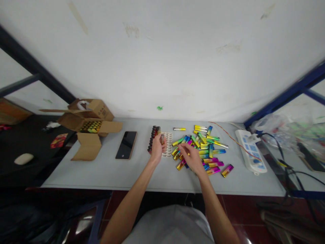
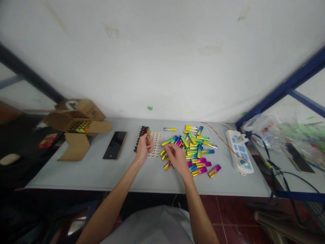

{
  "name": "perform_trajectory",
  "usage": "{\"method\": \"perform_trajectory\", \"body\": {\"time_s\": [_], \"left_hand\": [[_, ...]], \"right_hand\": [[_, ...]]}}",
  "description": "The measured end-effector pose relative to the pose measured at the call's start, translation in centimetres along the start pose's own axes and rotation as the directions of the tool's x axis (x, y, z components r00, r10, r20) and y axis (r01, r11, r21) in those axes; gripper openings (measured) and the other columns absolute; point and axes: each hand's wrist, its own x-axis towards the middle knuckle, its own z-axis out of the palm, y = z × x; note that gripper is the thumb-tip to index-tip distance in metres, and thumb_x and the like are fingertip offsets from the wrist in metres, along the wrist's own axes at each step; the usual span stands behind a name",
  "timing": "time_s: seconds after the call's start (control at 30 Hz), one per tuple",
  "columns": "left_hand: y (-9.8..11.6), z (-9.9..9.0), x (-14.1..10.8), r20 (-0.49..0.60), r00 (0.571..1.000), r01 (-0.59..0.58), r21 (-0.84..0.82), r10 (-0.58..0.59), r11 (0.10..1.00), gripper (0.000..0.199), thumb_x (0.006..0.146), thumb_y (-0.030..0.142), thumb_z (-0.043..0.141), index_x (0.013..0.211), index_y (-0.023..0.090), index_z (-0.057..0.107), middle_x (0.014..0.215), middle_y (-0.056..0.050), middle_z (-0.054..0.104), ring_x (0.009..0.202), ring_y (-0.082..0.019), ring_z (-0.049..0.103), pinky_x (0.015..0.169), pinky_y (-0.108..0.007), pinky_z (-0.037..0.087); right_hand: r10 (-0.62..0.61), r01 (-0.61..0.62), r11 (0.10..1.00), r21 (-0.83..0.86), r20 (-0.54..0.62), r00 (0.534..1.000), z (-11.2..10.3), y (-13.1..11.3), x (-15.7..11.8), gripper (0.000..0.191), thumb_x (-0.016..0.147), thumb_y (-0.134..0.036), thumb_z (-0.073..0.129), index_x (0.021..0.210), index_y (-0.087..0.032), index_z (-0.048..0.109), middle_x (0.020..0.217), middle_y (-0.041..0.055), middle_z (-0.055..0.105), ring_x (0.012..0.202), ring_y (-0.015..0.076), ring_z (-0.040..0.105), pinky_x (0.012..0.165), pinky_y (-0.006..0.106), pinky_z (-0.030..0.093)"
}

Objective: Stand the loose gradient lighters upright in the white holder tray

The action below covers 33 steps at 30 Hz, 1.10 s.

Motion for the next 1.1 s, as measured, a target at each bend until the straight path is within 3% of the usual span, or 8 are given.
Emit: {"method": "perform_trajectory", "body": {"time_s": [0.1,0.23,0.33,0.43,0.53,0.67,0.77,1.1], "left_hand": [[0.9,-0.2,-1.0,0.041,0.994,-0.100,0.028,0.099,0.995,0.056,0.088,0.077,0.049,0.081,0.022,0.048,0.050,0.010,0.034,0.036,-0.006,0.024,0.038,-0.018,0.018],[3.1,-1.5,-1.2,0.111,0.939,-0.344,0.223,0.326,0.912,0.041,0.094,0.064,0.057,0.100,0.025,0.047,0.065,0.006,0.059,0.046,-0.010,0.050,0.045,-0.021,0.039],[4.8,-3.0,-0.1,0.174,0.882,-0.463,0.482,0.437,0.744,0.036,0.098,0.057,0.055,0.099,0.022,0.057,0.086,-0.003,0.070,0.074,-0.015,0.066,0.067,-0.027,0.053],[6.2,-4.4,1.4,0.280,0.808,-0.550,0.673,0.518,0.494,0.033,0.095,0.051,0.062,0.100,0.020,0.070,0.105,-0.008,0.070,0.096,-0.019,0.066,0.082,-0.031,0.055],[7.4,-5.3,2.5,0.384,0.791,-0.559,0.769,0.475,0.310,0.029,0.092,0.046,0.066,0.105,0.021,0.076,0.103,-0.007,0.071,0.093,-0.021,0.066,0.083,-0.034,0.054],[8.5,-5.7,3.3,0.516,0.798,-0.566,0.819,0.313,0.092,0.023,0.093,0.040,0.065,0.102,0.023,0.078,0.101,-0.007,0.077,0.098,-0.025,0.065,0.096,-0.042,0.050],[8.6,-5.9,3.8,0.555,0.805,-0.560,0.827,0.209,-0.041,0.019,0.093,0.032,0.062,0.100,0.023,0.078,0.104,-0.008,0.077,0.104,-0.028,0.062,0.101,-0.047,0.046],[8.3,-6.0,4.2,0.550,0.816,-0.524,0.834,0.178,-0.172,0.020,0.093,0.029,0.063,0.101,0.023,0.080,0.104,-0.009,0.059,0.104,-0.026,0.055,0.102,-0.045,0.047]], "right_hand": [[-0.103,0.103,0.991,-0.091,0.006,0.995,0.6,-0.1,0.6,0.027,0.104,-0.041,0.054,0.105,-0.021,0.072,0.097,0.0063,0.076,0.083,0.0213,0.070,0.077,0.033,0.055],[-0.272,0.281,0.938,-0.201,0.073,0.960,2.0,-0.3,1.3,0.020,0.105,-0.031,0.053,0.103,-0.021,0.071,0.102,0.0086,0.072,0.099,0.0239,0.068,0.093,0.038,0.054],[-0.325,0.344,0.906,-0.248,0.118,0.938,3.1,-0.1,1.2,0.016,0.104,-0.026,0.055,0.107,-0.021,0.070,0.108,0.0107,0.069,0.108,0.0255,0.064,0.100,0.042,0.053],[-0.351,0.377,0.885,-0.273,0.140,0.926,4.0,0.2,0.9,0.015,0.103,-0.023,0.056,0.110,-0.020,0.070,0.114,0.0122,0.068,0.114,0.0262,0.063,0.103,0.044,0.053],[-0.369,0.405,0.865,-0.295,0.170,0.914,4.4,0.5,0.4,0.018,0.102,-0.024,0.059,0.117,-0.020,0.069,0.121,0.0127,0.067,0.118,0.0269,0.062,0.105,0.046,0.053],[-0.371,0.428,0.834,-0.348,0.221,0.902,4.6,1.0,0.0,0.033,0.099,-0.029,0.066,0.131,-0.020,0.065,0.136,0.0146,0.064,0.127,0.0308,0.058,0.115,0.056,0.044],[-0.354,0.420,0.826,-0.377,0.234,0.906,4.8,1.3,-0.1,0.042,0.096,-0.028,0.071,0.136,-0.020,0.063,0.143,0.0154,0.061,0.133,0.0327,0.055,0.119,0.062,0.038],[-0.335,0.404,0.827,-0.391,0.235,0.912,5.0,1.4,0.1,0.039,0.094,-0.022,0.071,0.133,-0.018,0.067,0.144,0.0153,0.061,0.131,0.0320,0.057,0.118,0.056,0.042]]}}
